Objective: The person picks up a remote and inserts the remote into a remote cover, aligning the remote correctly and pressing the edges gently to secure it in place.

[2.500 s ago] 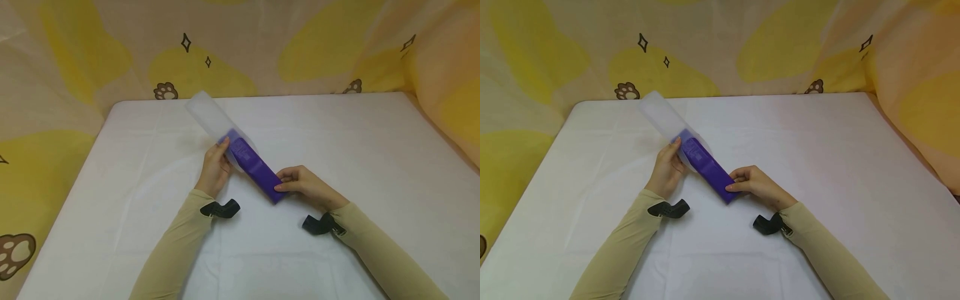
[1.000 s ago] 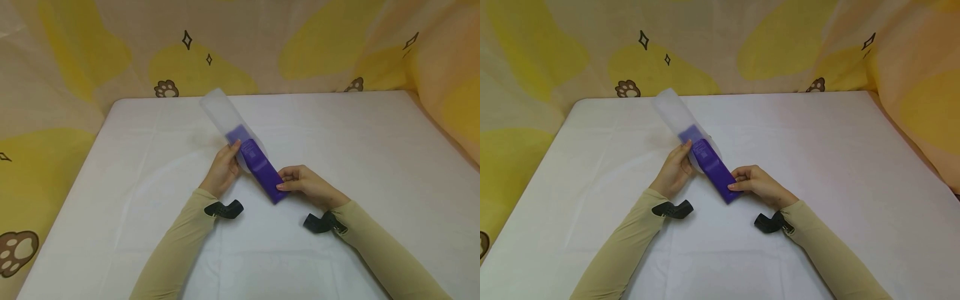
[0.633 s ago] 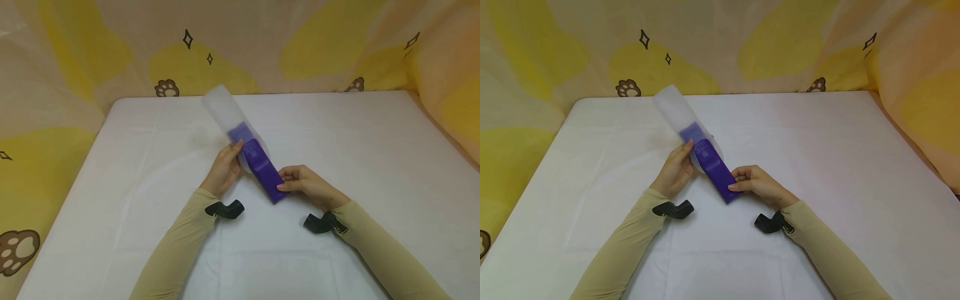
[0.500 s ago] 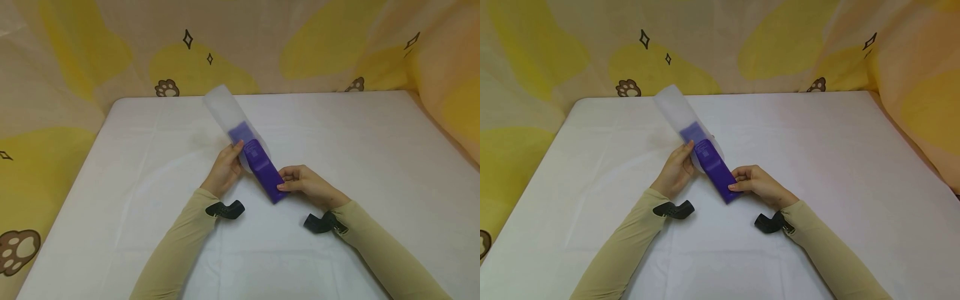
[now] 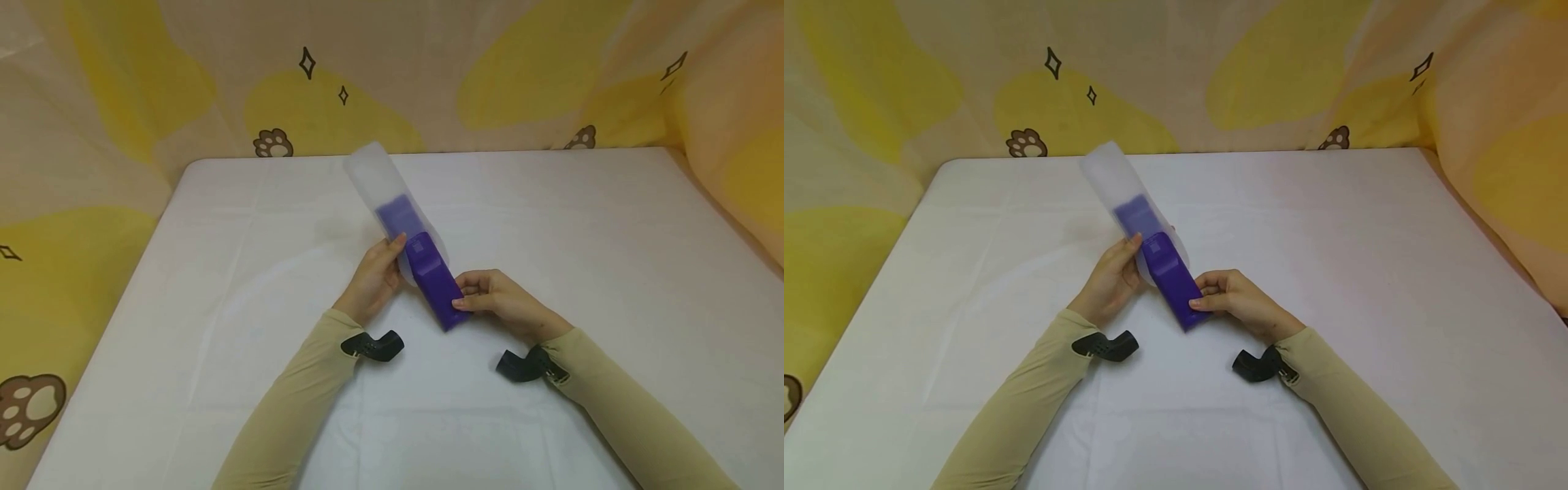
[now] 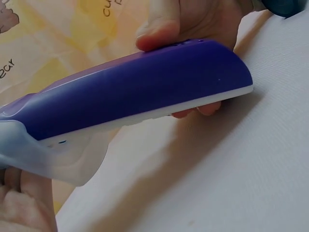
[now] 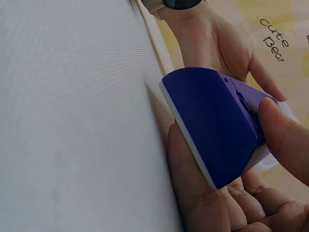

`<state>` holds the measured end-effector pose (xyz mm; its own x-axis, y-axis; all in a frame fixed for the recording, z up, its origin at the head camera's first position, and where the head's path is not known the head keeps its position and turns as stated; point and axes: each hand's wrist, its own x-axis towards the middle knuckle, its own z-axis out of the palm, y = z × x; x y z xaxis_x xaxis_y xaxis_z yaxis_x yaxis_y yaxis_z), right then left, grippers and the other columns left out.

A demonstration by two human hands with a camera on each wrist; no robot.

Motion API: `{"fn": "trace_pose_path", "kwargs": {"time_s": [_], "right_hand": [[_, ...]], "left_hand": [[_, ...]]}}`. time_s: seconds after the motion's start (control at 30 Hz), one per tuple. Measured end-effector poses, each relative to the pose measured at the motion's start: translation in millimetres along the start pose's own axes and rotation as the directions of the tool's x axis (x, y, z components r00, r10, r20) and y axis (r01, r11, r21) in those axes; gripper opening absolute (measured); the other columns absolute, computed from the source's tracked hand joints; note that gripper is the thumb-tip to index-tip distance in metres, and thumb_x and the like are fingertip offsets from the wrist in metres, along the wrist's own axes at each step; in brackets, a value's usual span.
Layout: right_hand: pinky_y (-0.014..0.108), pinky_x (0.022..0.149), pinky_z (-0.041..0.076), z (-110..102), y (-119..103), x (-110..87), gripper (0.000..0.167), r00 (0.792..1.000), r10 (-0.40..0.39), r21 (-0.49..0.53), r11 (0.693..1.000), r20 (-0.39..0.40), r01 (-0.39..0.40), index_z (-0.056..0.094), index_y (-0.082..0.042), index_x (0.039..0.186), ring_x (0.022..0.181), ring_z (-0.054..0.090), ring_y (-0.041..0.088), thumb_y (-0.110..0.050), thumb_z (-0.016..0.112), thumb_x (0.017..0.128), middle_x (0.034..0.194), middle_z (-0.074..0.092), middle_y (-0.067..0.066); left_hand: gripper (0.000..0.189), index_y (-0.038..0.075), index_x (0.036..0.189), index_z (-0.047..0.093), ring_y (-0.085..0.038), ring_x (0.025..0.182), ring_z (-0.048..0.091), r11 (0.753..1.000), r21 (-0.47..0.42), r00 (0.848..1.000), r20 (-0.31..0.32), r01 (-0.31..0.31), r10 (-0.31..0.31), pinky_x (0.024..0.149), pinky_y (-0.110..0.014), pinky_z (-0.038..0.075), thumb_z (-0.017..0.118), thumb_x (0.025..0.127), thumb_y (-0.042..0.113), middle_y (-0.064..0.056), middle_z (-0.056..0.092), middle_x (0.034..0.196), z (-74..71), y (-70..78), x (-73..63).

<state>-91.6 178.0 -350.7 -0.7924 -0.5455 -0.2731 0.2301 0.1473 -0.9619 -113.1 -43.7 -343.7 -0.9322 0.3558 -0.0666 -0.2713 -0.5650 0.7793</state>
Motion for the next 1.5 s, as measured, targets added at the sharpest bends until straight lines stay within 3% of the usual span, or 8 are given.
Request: {"fn": "trace_pose_path", "kwargs": {"time_s": [0.13,0.33,0.4,0.8,1.1,1.5], "right_hand": [[0.025,0.073,0.052,0.4,0.6,0.3,0.023,1.000,-0.005,0.004,1.000,-0.005,0.005,0.056,0.010,0.105,0.080,0.062,0.013,-0.001,0.062,0.086,0.088,0.068,0.005],[0.026,0.074,0.052,1.7,0.3,0.4,0.020,1.000,-0.010,0.014,1.000,-0.010,0.011,0.057,0.009,0.104,0.080,0.063,0.012,0.000,0.061,0.086,0.087,0.068,0.004],[0.025,0.074,0.052,1.7,0.2,0.4,0.019,1.000,-0.012,0.012,1.000,-0.011,0.012,0.057,0.009,0.103,0.079,0.062,0.012,0.000,0.061,0.086,0.087,0.068,0.004],[0.025,0.074,0.052,2.0,0.2,0.5,0.018,1.000,-0.006,0.025,1.000,-0.017,0.007,0.057,0.008,0.102,0.080,0.062,0.013,0.000,0.060,0.087,0.088,0.067,0.005],[0.026,0.076,0.053,3.1,0.3,1.5,0.017,1.000,0.006,0.044,0.999,-0.031,-0.005,0.057,0.008,0.103,0.082,0.063,0.014,0.000,0.059,0.088,0.089,0.068,0.005],[0.027,0.077,0.053,3.9,-0.8,0.1,0.017,0.999,-0.002,0.059,0.998,-0.042,0.004,0.057,0.007,0.103,0.083,0.064,0.014,0.000,0.059,0.088,0.089,0.067,0.005]], "left_hand": [[0.042,-0.011,0.138,0.030,-0.012,0.108,0.055,0.999,0.031,1.000,0.001,0.014,-0.014,0.103,-0.031,0.039,0.035,0.103,0.012,-0.003,0.059,0.111,0.1,-1.4,0.3],[0.045,-0.011,0.141,0.026,-0.022,0.130,0.039,0.997,0.073,0.999,0.046,0.016,-0.019,0.108,-0.029,0.032,0.033,0.103,0.013,-0.021,0.040,0.139,-0.1,-1.5,-0.5],[0.045,-0.010,0.141,0.027,-0.025,0.131,0.037,0.996,0.085,0.998,0.049,0.024,-0.028,0.108,-0.031,0.032,0.034,0.104,0.014,-0.024,0.036,0.142,0.1,-1.4,-0.9],[0.043,-0.012,0.138,0.031,-0.011,0.107,0.055,0.995,0.091,0.998,0.039,0.039,-0.043,0.105,-0.032,0.037,0.036,0.103,0.013,-0.005,0.057,0.115,0.9,-3.7,-1.5],[0.043,-0.011,0.138,0.031,-0.012,0.106,0.056,0.994,0.096,0.998,0.011,0.060,-0.061,0.104,-0.035,0.038,0.037,0.103,0.013,-0.008,0.055,0.118,0.7,-3.9,-2.0],[0.044,-0.010,0.139,0.030,-0.011,0.103,0.058,0.993,0.089,0.996,0.036,0.075,-0.079,0.103,-0.034,0.040,0.038,0.103,0.014,-0.005,0.058,0.114,2.8,-6.3,-3.0]]}}
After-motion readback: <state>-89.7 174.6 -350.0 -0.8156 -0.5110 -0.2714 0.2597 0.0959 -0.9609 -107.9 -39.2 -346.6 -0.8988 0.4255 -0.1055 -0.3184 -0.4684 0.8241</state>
